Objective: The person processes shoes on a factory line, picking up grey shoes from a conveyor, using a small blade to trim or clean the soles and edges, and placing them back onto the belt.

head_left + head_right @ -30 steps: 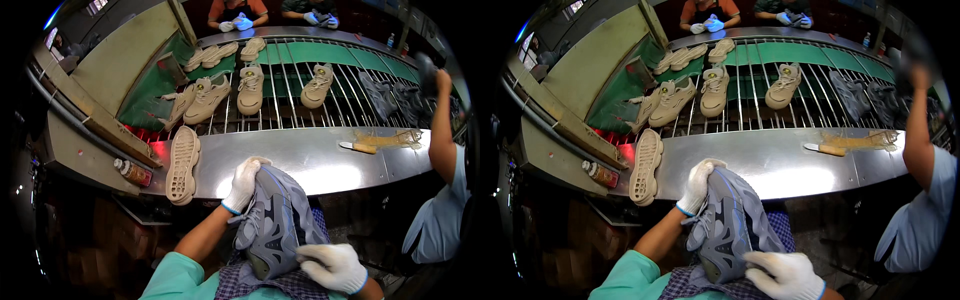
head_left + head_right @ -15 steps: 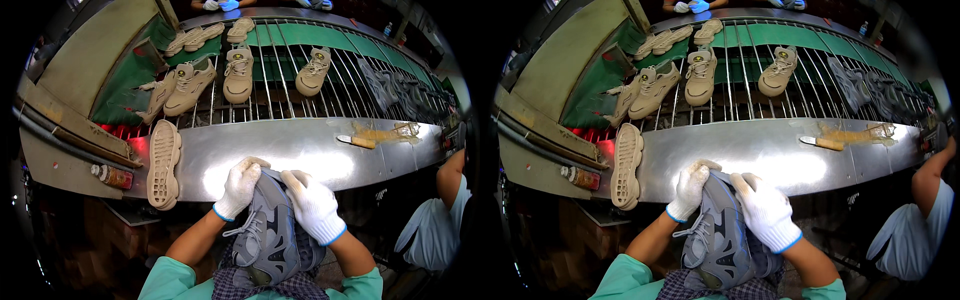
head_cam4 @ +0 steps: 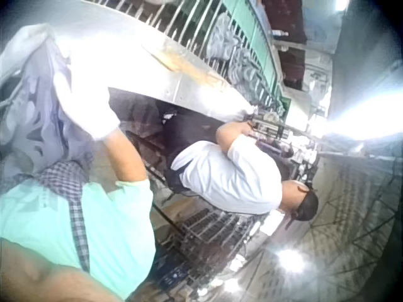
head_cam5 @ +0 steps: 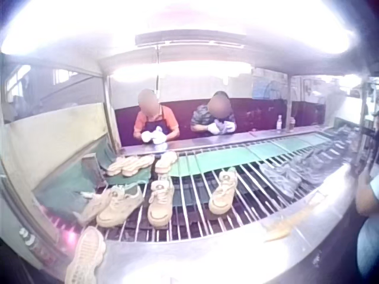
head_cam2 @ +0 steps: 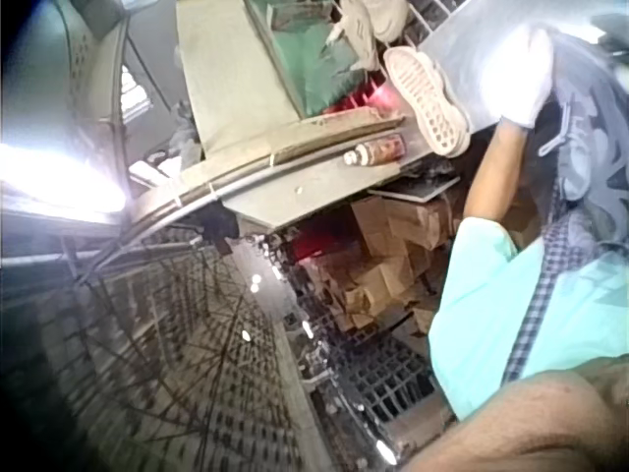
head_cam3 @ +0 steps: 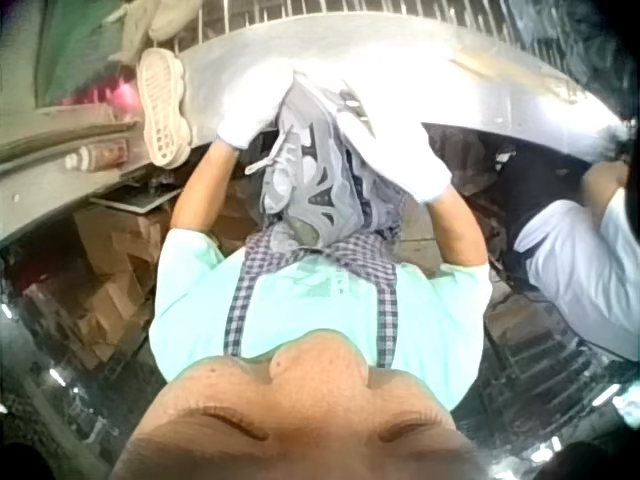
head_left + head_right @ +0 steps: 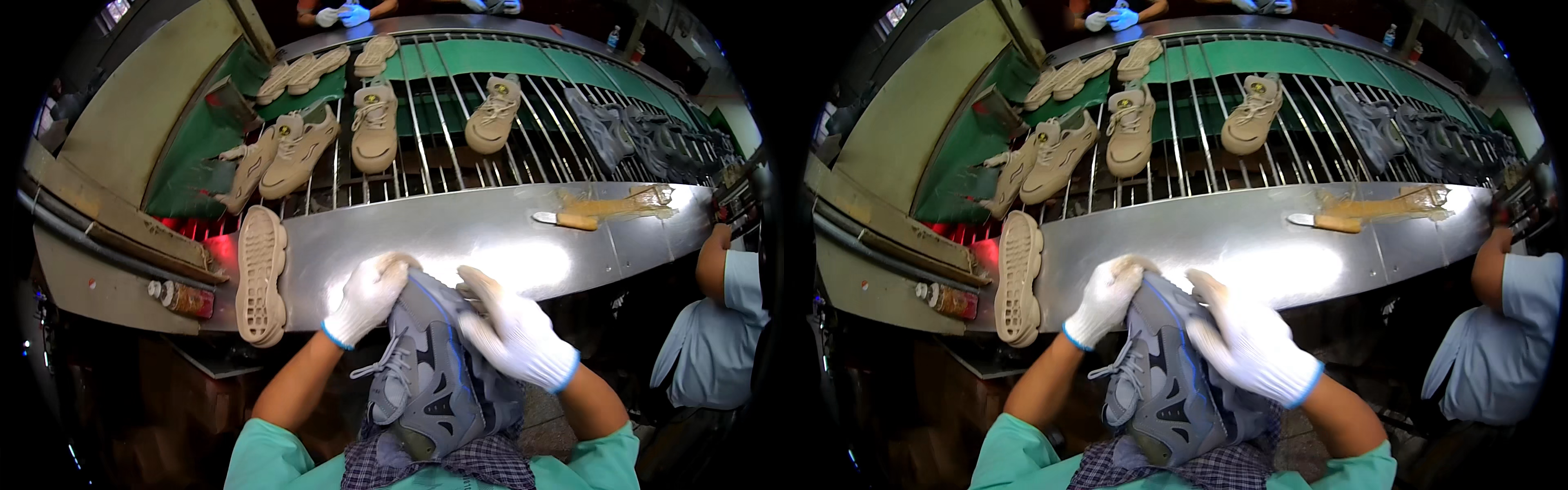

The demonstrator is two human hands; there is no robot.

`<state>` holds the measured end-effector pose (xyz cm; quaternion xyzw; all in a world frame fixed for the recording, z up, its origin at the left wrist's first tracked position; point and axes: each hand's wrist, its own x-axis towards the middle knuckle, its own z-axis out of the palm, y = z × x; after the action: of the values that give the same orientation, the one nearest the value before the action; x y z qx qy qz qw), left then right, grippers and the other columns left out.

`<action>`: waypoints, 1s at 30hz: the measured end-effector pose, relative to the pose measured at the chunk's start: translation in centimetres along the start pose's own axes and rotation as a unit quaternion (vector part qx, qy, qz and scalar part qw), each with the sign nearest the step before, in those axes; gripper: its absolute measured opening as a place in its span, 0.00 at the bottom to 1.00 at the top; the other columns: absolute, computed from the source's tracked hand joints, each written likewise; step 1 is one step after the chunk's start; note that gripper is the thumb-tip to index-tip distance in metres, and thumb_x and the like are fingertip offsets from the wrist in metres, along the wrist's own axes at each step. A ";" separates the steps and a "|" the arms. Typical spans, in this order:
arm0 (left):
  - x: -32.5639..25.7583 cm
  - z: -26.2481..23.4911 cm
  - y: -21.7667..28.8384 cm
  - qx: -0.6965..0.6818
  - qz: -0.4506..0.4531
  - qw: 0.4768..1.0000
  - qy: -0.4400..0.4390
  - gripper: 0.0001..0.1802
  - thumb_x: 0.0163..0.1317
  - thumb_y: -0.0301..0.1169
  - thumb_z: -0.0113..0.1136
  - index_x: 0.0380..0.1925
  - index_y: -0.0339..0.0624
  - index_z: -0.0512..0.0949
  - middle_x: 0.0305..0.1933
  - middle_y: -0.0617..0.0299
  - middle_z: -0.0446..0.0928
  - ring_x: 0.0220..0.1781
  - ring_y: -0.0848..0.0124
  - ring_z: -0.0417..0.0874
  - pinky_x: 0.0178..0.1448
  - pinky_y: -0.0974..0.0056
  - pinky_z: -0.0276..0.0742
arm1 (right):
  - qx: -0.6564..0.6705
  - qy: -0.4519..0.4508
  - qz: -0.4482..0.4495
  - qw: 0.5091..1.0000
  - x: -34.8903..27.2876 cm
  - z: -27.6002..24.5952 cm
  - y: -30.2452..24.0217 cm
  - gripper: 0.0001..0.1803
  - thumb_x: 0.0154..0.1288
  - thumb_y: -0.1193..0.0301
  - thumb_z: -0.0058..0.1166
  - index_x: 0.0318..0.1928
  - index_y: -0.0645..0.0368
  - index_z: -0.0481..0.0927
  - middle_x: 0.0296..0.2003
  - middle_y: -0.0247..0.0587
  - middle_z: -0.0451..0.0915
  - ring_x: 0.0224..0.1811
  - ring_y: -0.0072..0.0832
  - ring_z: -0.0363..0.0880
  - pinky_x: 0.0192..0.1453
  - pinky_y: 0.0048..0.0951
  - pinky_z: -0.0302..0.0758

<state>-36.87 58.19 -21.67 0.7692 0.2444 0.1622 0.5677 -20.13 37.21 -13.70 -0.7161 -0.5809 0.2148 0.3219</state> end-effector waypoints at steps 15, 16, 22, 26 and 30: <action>2.9 1.7 7.4 0.306 0.050 0.942 -0.131 0.21 0.72 0.45 0.57 0.38 0.40 0.90 0.37 0.43 0.87 0.40 0.44 0.89 0.47 0.48 0.85 | 0.154 0.073 0.110 0.979 -0.3 4.0 5.8 0.40 0.67 0.68 0.55 0.78 0.64 0.64 0.38 0.62 0.86 0.38 0.57 0.88 0.48 0.49 0.85; 2.9 1.7 7.4 0.306 0.045 0.942 -0.129 0.21 0.72 0.45 0.57 0.38 0.41 0.90 0.37 0.43 0.87 0.40 0.44 0.89 0.46 0.48 0.84 | 0.148 0.069 0.104 0.981 -0.7 4.1 5.8 0.40 0.67 0.68 0.55 0.78 0.63 0.64 0.37 0.62 0.86 0.38 0.57 0.88 0.48 0.49 0.85; 3.2 2.1 7.8 0.357 0.000 0.927 -0.119 0.23 0.75 0.47 0.55 0.34 0.42 0.90 0.32 0.44 0.85 0.35 0.44 0.88 0.42 0.45 0.83 | -0.027 0.014 -0.005 1.000 -1.0 2.1 1.6 0.42 0.64 0.68 0.59 0.78 0.62 0.63 0.34 0.57 0.87 0.30 0.51 0.90 0.39 0.46 0.87; 2.6 2.3 7.5 0.344 0.000 0.934 -0.097 0.25 0.76 0.49 0.54 0.32 0.43 0.90 0.31 0.44 0.85 0.34 0.43 0.88 0.42 0.45 0.83 | -0.086 -0.095 -0.017 0.992 -1.8 0.0 -0.2 0.35 0.66 0.65 0.62 0.72 0.60 0.71 0.37 0.50 0.85 0.34 0.45 0.89 0.40 0.43 0.88; 2.0 2.7 7.2 0.330 0.014 0.942 -0.064 0.24 0.76 0.48 0.57 0.32 0.43 0.91 0.31 0.45 0.86 0.36 0.46 0.89 0.43 0.48 0.84 | -0.032 -0.035 -0.068 0.997 -4.5 0.8 0.4 0.34 0.64 0.67 0.65 0.70 0.60 0.73 0.49 0.53 0.80 0.38 0.44 0.88 0.43 0.42 0.88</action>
<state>-32.43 55.49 -15.67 0.9253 0.2370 0.0310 0.2944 -21.49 33.01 -14.85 -0.6766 -0.6459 0.1990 0.2922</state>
